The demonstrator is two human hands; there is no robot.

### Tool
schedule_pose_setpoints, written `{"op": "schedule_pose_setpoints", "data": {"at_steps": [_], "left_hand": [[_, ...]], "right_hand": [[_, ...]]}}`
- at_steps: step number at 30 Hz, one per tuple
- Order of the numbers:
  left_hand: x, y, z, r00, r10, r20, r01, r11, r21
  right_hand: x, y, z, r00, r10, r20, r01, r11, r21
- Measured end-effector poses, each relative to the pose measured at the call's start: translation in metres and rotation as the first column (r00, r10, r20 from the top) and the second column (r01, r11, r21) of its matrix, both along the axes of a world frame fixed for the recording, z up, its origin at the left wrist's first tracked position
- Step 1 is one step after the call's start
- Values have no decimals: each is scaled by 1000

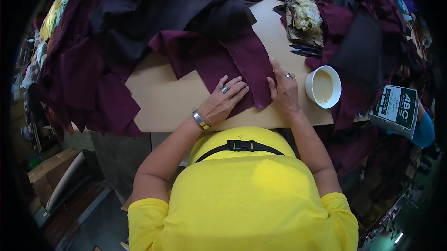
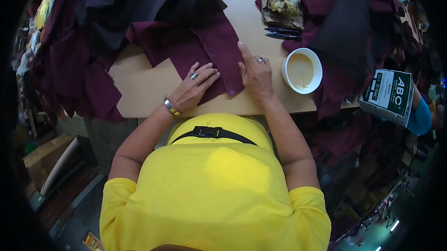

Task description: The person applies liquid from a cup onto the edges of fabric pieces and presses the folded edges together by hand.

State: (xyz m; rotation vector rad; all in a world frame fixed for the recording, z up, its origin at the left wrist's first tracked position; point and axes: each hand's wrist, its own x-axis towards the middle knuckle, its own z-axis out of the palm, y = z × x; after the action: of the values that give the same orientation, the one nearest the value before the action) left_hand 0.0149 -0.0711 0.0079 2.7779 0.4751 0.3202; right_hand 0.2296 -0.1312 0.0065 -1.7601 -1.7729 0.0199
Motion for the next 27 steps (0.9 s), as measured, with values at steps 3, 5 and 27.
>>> {"op": "schedule_pose_setpoints", "data": {"at_steps": [3,5,27], "left_hand": [[1,-1,-1,1000,-2,-16,2,999,34],[2,-1,-2,1000,3,-20,-3,999,41],[3,-17,1,981,-109,-159,125,988,93]], "right_hand": [[0,0,2,998,36,-51,-35,999,27],[1,0,2,997,38,-67,-37,999,18],[3,-1,-2,998,55,-12,-55,998,-10]]}}
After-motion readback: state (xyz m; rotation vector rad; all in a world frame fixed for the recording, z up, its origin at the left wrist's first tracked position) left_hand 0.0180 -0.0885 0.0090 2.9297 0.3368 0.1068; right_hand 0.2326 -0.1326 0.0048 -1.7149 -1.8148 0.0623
